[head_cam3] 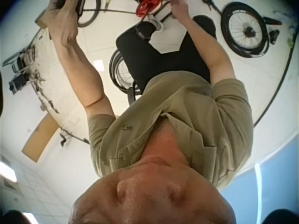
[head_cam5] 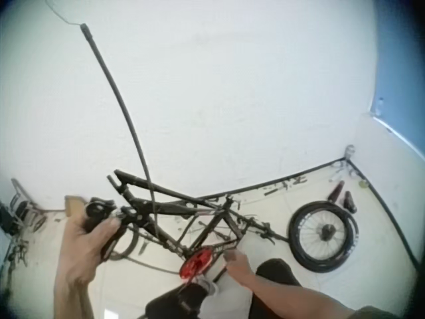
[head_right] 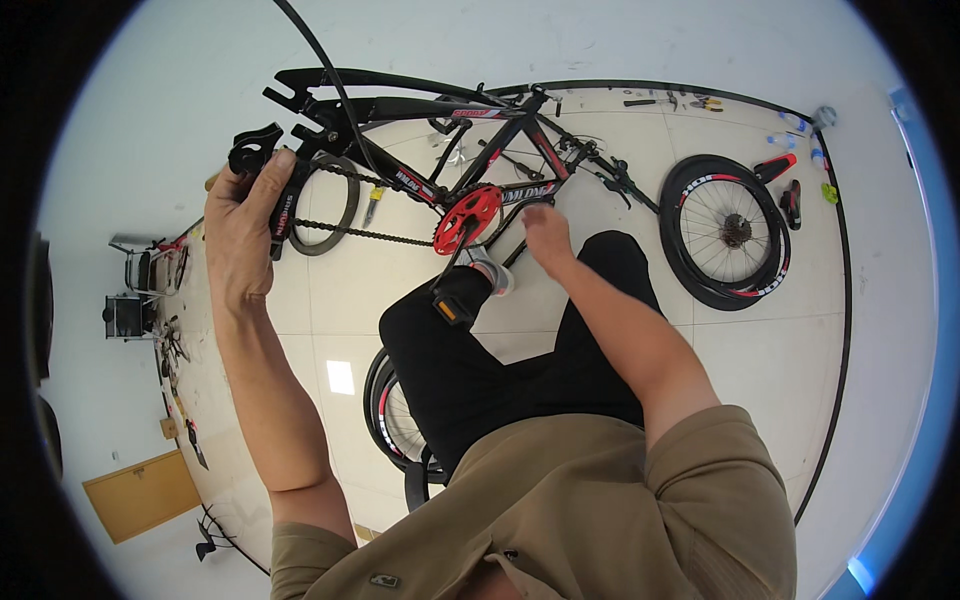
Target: The person installs a bicycle chain onto a disassembled bicycle frame. They thread the chain through the rear derailleur, route it around the chainring, and repeatedly adjust the chain and derailleur to check alignment and tension.
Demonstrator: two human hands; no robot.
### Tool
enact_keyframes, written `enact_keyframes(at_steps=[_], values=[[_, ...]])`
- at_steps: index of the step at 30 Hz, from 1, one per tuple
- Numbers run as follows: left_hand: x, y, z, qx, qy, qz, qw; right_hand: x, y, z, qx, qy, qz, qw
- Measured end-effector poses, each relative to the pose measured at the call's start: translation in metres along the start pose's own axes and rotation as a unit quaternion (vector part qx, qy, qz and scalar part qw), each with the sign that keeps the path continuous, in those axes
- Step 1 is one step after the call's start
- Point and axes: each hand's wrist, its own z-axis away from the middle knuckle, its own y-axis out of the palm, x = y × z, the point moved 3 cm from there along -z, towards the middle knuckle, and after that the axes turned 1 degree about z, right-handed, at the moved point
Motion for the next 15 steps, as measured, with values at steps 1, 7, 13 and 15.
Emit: enact_keyframes(at_steps=[1,7,13,15], values=[[0.002,-0.001,0.000,0.001,0.000,0.005,1.000,-0.011,-0.001,0.014,0.001,0.054,0.002,0.999],[0.000,0.001,0.003,0.004,0.002,0.000,1.000,-0.021,0.013,0.087,0.034,0.223,-0.112,0.968],[0.004,0.001,-0.001,0.005,0.016,-0.010,1.000,-0.011,0.012,0.094,0.056,0.224,-0.056,0.971],[0.005,0.000,-0.001,0.003,0.017,-0.006,1.000,-0.008,0.010,0.092,0.047,0.229,-0.066,0.970]])
